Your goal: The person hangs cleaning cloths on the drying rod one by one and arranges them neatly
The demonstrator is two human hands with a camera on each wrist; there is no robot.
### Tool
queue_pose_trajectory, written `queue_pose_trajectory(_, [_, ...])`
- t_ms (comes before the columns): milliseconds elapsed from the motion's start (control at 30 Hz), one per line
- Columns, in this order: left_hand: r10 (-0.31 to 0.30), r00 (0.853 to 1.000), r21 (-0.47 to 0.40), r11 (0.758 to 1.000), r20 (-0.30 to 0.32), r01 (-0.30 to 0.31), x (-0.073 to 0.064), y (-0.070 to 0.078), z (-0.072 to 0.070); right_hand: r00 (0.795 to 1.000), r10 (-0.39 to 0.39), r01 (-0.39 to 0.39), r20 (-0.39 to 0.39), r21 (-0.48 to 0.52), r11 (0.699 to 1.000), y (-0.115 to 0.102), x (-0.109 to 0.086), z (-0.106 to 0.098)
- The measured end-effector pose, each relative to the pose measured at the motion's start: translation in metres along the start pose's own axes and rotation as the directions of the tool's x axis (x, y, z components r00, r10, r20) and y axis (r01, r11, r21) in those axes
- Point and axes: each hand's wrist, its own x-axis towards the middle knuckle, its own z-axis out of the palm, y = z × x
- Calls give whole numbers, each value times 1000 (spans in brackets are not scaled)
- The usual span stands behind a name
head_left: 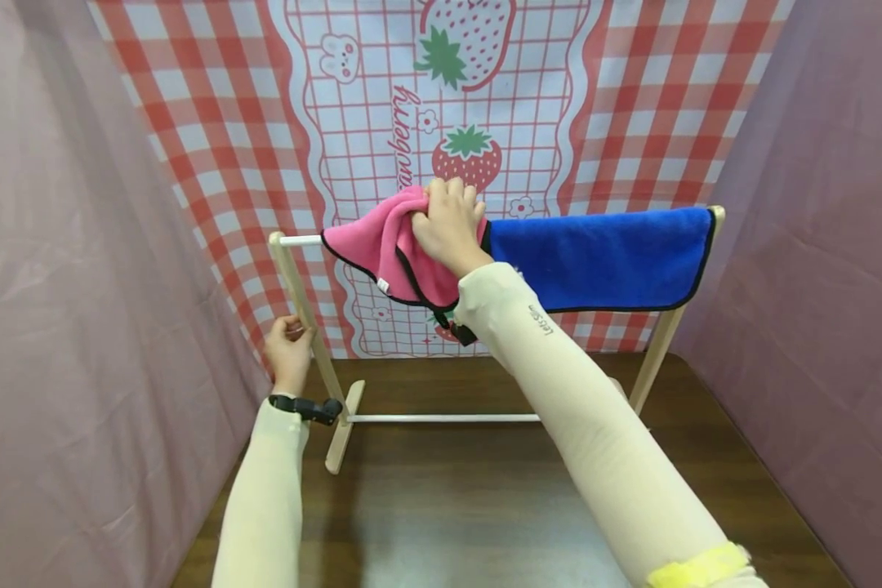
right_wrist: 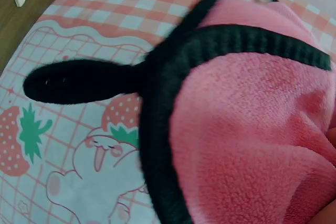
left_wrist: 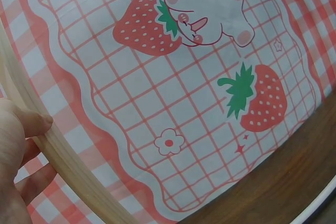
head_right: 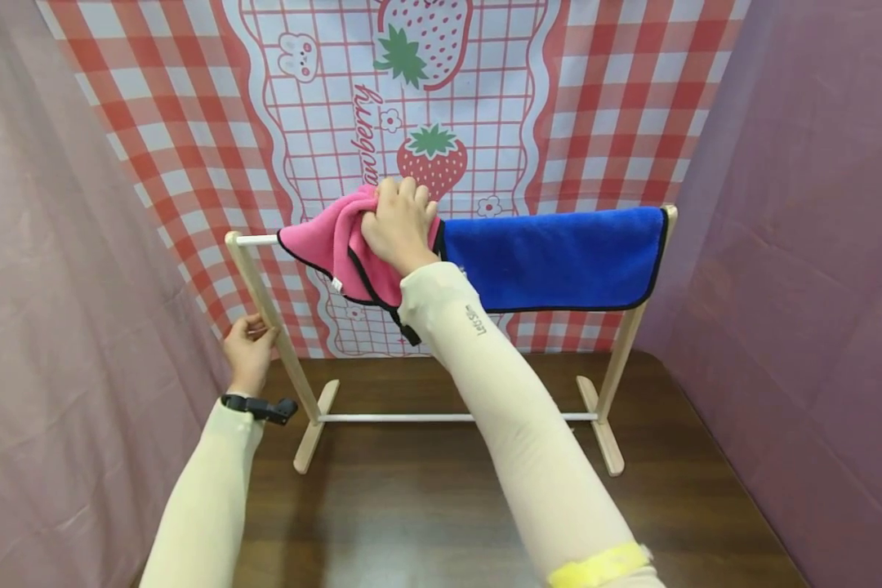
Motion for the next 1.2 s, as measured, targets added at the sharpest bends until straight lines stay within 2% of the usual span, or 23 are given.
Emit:
queue_pose_trajectory(133, [-3, 1000, -5, 1000, 2, 3, -1, 1, 1, 1000, 10, -10, 10, 7, 1000, 5, -2, 4])
queue_pose_trajectory(467, [20, 1000, -16, 1000, -7, -20, 0, 2, 1, 999, -47, 48, 23, -26, 999, 9, -4, 9])
queue_pose_trajectory(767, [16, 1000, 12, 1000, -6, -15, -1, 2, 1, 990, -81, 97, 115, -145, 985, 15, -9, 9])
queue_pose_trajectory(933, [-8, 1000, 16, 1000, -2, 8, -2, 2, 0, 976, -120, 153, 181, -182, 971, 18, -13, 10])
queue_pose_trajectory(1133, [-14, 999, -2, 1000, -48, 14, -7, 6, 3, 961, -159, 206, 225, -206, 957, 21, -16, 9])
queue_pose_trajectory(1200, [-36, 997, -8, 999, -65, 35, -10, 9, 6, 960, -160, 209, 230, -206, 956, 23, -18, 9])
